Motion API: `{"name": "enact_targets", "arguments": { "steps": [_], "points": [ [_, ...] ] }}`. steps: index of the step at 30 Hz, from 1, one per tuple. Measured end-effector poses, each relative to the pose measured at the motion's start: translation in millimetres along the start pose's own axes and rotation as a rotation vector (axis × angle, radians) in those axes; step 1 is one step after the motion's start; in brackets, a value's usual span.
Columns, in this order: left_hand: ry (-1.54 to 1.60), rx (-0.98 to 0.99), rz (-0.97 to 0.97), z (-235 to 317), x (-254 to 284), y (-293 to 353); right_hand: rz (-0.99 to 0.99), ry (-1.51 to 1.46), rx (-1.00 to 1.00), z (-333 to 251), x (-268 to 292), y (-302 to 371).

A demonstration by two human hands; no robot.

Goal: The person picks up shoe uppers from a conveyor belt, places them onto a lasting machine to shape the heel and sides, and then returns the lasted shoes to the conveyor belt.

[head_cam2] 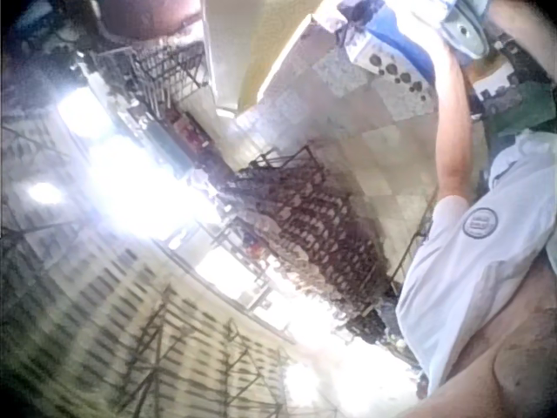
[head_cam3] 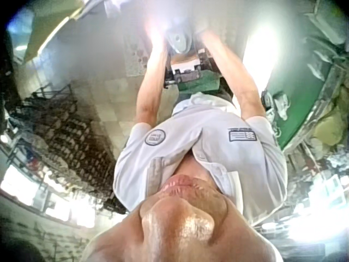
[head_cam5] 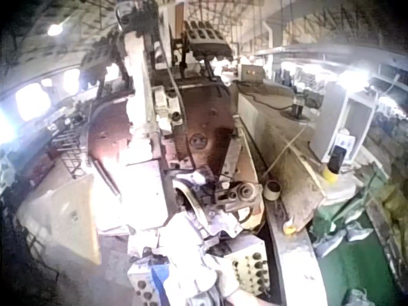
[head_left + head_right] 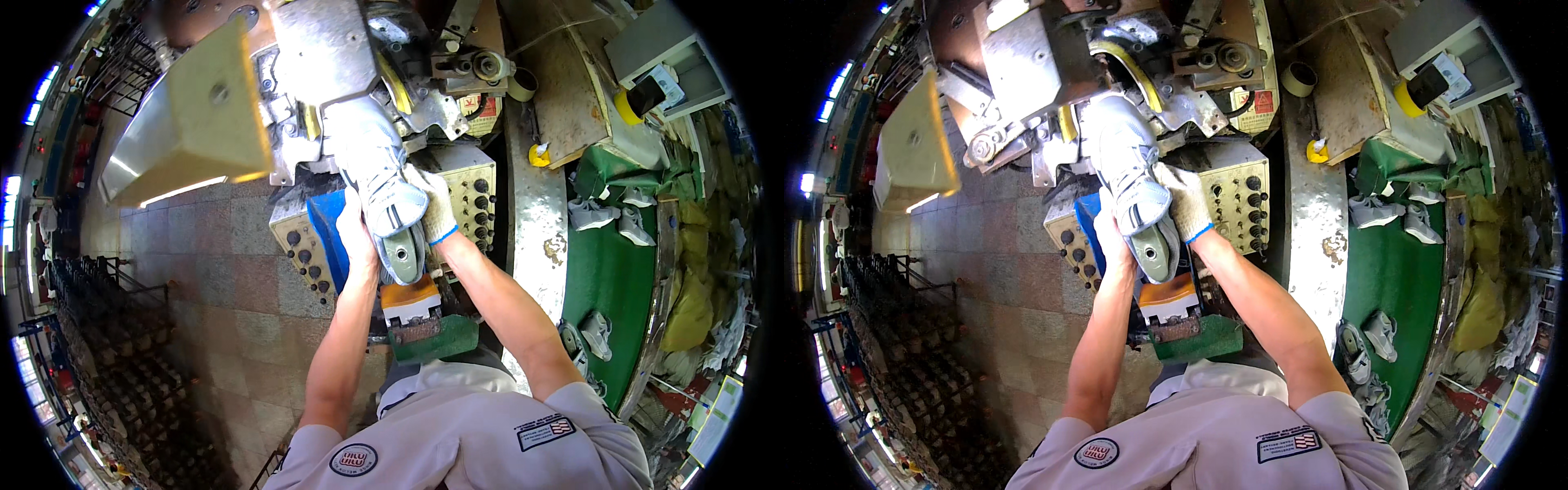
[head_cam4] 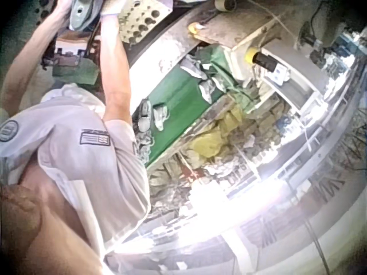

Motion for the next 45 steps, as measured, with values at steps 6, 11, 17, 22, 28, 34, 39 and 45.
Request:
{"name": "enact_targets", "arguments": {
  "steps": [6,11,17,22,28,34,39,45],
  "points": [
    [-0.788,-0.156,0.299,-16.2,118.3,61.8,0.149,-0.082,-0.128,-6.1,94.5,59.7],
    [-1.02,0.047,0.332,-137.8,209.2,113.6,0.23,-0.402,-0.179,-0.1,197.8,152.0],
    [-0.963,-0.118,0.187,-139.8,215.6,79.2,0.283,-0.186,-0.214,-8.2,219.4,187.8],
    [-1.078,0.06,0.251,-94.7,197.7,109.5,0.166,-0.132,-0.195,-25.4,196.7,179.6],
    [-1.158,0.043,0.403,68.1,160.9,202.3,0.071,-0.121,-0.213,-54.8,159.6,192.4],
    [-0.585,-0.037,0.075,137.5,56.5,232.0,-0.431,-0.392,-0.147,-120.7,19.2,197.7],
    [-0.894,-0.079,-0.048,72.1,-59.6,241.1,-0.194,-0.641,-0.329,-90.6,59.2,196.7],
    [-1.32,-0.633,0.222,129.6,-43.7,178.0,0.151,-1.198,-0.423,-18.9,356.1,243.6]
  ]
}}
Point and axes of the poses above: each hand's wrist, its own y-axis away from the middle knuckle, its own x-axis out of the back of the hand, z = x × y, the point moved 10 cm from there along -y, towards the middle knuckle, and after that the axes turned 1 degree about z, right-handed, at the moved point
